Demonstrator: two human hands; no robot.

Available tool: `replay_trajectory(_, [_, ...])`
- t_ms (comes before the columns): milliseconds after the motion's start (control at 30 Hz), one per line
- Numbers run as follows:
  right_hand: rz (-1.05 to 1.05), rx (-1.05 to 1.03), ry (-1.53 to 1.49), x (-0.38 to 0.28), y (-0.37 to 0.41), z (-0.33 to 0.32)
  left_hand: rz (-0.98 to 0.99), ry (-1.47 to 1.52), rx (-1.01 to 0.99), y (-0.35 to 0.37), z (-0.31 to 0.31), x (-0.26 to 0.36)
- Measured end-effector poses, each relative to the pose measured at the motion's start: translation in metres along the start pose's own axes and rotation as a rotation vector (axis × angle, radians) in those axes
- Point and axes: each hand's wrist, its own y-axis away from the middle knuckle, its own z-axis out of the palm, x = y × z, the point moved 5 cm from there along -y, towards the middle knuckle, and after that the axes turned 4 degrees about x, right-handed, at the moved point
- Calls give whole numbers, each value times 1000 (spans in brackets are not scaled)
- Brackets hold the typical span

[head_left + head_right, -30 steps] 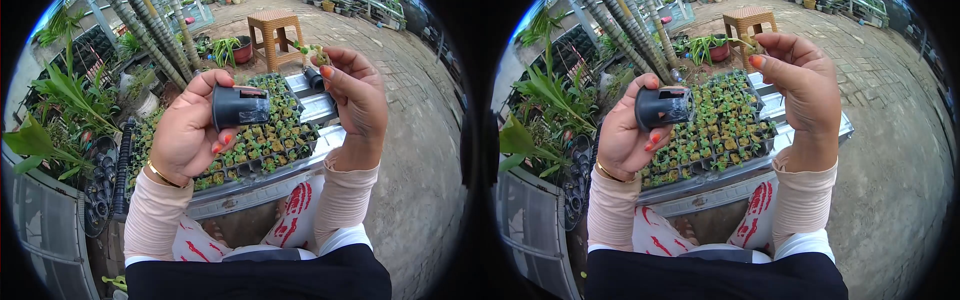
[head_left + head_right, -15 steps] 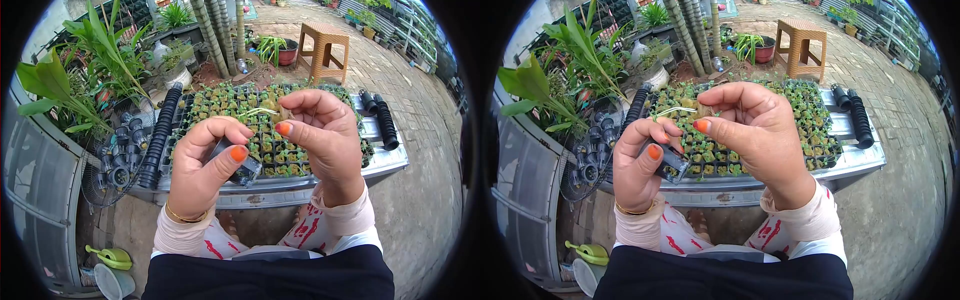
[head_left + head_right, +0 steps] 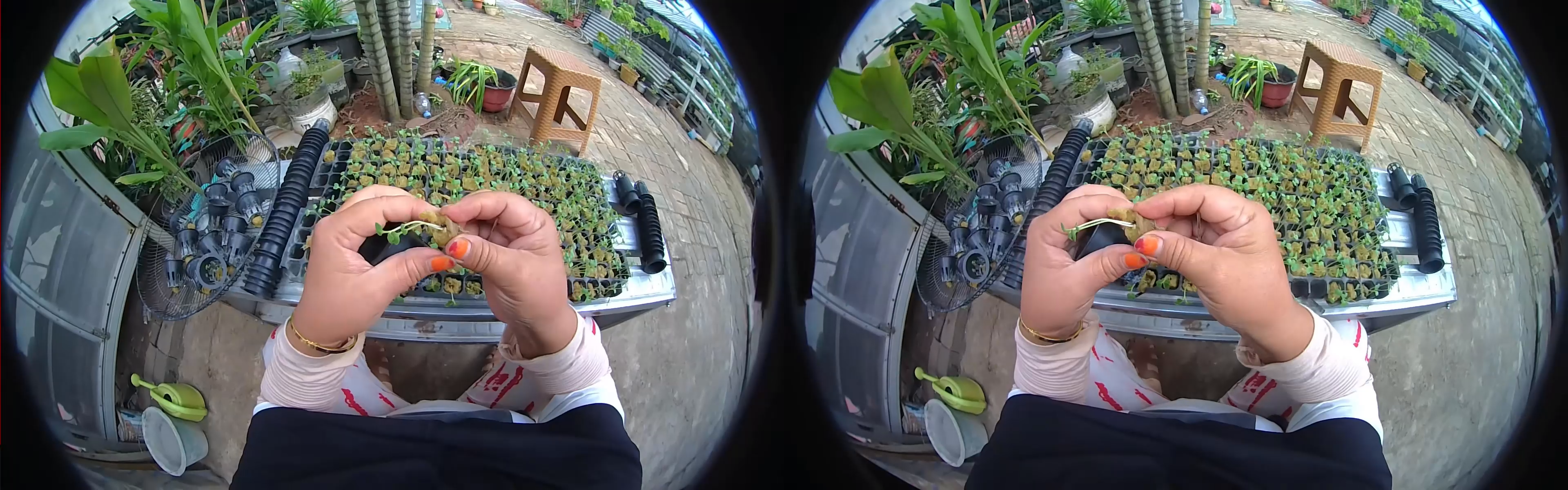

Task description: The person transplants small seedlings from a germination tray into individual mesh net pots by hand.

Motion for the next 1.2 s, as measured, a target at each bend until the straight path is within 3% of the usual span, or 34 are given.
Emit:
replay_trajectory(100, [-16, -21, 1, 0, 0, -1, 45, -89, -19, -2, 0, -1])
replay_trajectory(367, [-171, -54, 399, -9, 1, 0, -24, 18, 27, 0, 2, -2])
replay_trajectory(500, [-51, -4, 447, -19, 2, 1, 51, -17, 72, 0, -1, 0])
replay_trajectory(600, [-138, 102, 386, -32, 0, -4, 127, -82, 102, -1, -4, 6])
replay_trajectory(667, [-218, 160, 508, -47, 0, -13, 304, -329, 95, -1, -4, 17])
replay_trajectory(733, [-307, 153, 493, -54, -3, -21, 341, -387, 101, -1, -6, 16])
replay_trajectory(833, [-702, 90, 855, -75, 3, -16, 420, -469, 127, -1, -6, 13])
replay_trajectory(967, [-589, 62, 823, -77, 13, -9, 519, -575, 135, -2, -4, 13])
replay_trajectory(1200, [-677, -68, 717, -62, 12, -4, 550, -584, 119, -5, 3, 12])
